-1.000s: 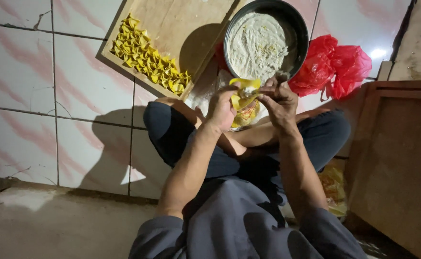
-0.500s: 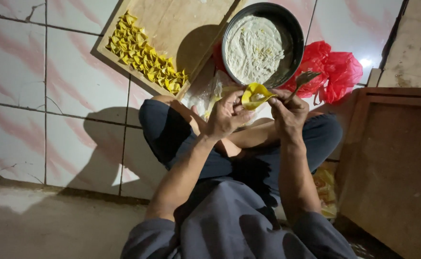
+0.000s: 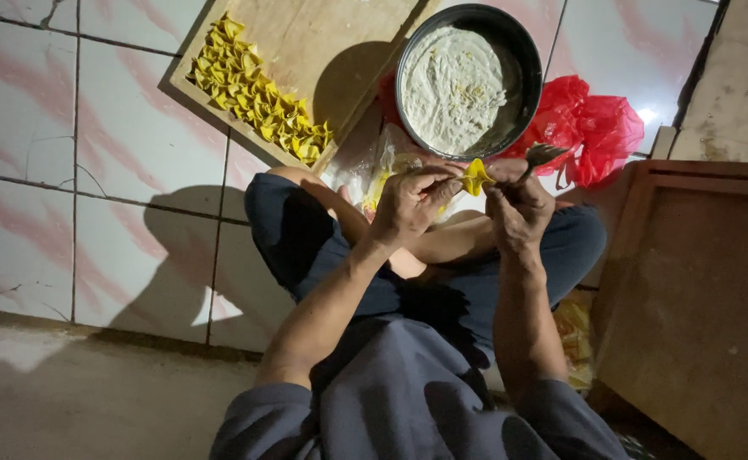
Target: The person is manually preparing dumplings by placing filling on wrappers and folding them into shape.
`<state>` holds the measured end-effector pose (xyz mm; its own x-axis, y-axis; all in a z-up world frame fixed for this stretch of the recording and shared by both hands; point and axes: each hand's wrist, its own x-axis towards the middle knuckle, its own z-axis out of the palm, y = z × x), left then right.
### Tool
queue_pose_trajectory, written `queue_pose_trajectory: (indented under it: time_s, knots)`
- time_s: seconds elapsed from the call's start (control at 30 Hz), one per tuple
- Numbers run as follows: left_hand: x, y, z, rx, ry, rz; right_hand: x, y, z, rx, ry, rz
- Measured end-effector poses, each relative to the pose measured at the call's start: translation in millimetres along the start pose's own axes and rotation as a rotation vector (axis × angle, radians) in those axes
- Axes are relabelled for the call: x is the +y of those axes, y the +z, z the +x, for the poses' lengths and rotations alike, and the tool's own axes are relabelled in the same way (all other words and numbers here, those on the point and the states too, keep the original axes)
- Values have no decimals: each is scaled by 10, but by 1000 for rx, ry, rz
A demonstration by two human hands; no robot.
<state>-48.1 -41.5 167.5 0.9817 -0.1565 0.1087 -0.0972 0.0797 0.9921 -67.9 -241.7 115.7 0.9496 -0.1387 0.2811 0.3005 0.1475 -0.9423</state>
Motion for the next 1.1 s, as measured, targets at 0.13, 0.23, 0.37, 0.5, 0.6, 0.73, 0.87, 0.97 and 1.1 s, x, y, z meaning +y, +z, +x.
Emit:
queue_pose_trajectory:
  time_s: [0.13, 0.23, 0.37, 0.5, 0.6, 0.73, 0.87, 0.97, 1.1]
  knots:
    - [-300, 40, -22, -24, 156, 219, -31, 25, 88, -66, -174, -76]
    - [-290, 32, -19, -28, 178, 239, -43, 20, 57, -83, -125, -101]
    - [-19, 33, 36, -57, 116, 204, 78, -36, -10, -19, -1, -70]
    - [-130, 33, -29, -51, 129, 218, 17, 19, -49, -32, 135, -76]
    - [-335, 22, -49, -4, 211, 265, -131, 146, 4, -40, 125, -102]
    - [-88, -25, 22, -37, 73, 63, -168, 177, 19, -73, 233, 4]
    - [-297, -16, -22, 28, -27, -82, 163, 42, -84, 25, 222, 113]
    - [-248, -1, -65, 21, -49, -134, 215, 149, -124, 103, 200, 140]
    - [-189, -38, -61, 7, -26, -106, 286, 55, -142, 52, 223, 137]
